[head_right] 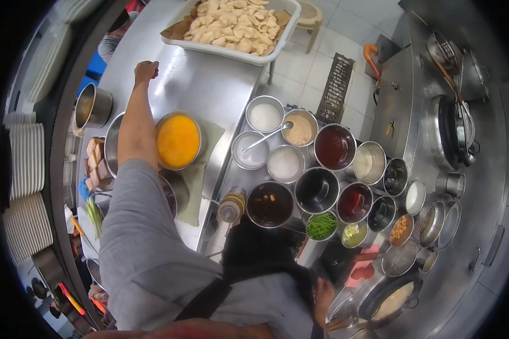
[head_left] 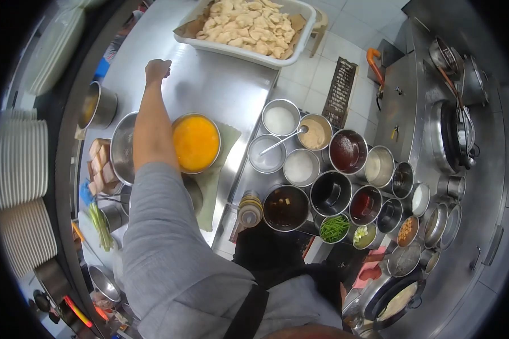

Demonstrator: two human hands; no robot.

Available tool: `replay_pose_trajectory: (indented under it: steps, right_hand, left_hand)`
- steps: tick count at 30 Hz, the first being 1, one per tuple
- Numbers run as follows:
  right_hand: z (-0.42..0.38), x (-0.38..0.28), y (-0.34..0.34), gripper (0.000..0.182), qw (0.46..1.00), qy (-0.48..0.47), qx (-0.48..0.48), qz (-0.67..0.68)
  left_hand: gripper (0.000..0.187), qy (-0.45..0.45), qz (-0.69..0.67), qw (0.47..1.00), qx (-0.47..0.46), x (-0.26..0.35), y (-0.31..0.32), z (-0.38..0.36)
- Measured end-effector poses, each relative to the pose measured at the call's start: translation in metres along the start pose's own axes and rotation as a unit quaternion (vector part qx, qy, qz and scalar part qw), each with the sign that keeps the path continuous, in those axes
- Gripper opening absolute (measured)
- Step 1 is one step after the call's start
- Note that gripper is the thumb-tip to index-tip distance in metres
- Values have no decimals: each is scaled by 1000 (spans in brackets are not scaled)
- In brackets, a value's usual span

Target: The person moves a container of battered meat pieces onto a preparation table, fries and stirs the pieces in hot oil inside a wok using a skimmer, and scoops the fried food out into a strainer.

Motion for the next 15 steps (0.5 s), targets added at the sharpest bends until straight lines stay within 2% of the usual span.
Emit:
replay_pose_trajectory:
  steps: [1,2,3,6,8,10,12,15]
  right_hand:
    - [-2,-3,-1,31,1000,12,0,7]
    - [-3,-5,-1,31,1000,24,0,13]
    - [-3,0,-1,31,1000,-7,-5,14]
    - [12,30,5,31,996,-84,-15,23]
    - [18,46,4,31,991,-124,-15,48]
    - [28,63,4,33,997,-49,-30,55]
    - [34,79,9,34,996,-23,-7,84]
    - [31,76,14,34,998,1,-36,45]
  left_hand:
    - [21,1,-2,1000,8,-3,-7,-1]
    - [21,9,-101,995,-1,-9,-12,-6]
    - [21,14,-200,980,-13,-16,-17,-15]
    - [20,49,-173,984,-22,0,-17,-48]
    - [17,89,-69,992,-51,8,1,-53]
    - [14,65,-148,982,-98,13,18,-51]
    - [15,55,-214,967,-124,12,35,-37]
    - [17,56,-127,983,-122,5,51,-21]
Point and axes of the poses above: each hand's wrist, its own z-axis towards the middle knuckle, its own y-axis out of the palm, x = y × z, the point moved 2 cm from there along z, towards the middle knuckle, and after that the axes turned 1 degree about -x, right-handed, at the moved point
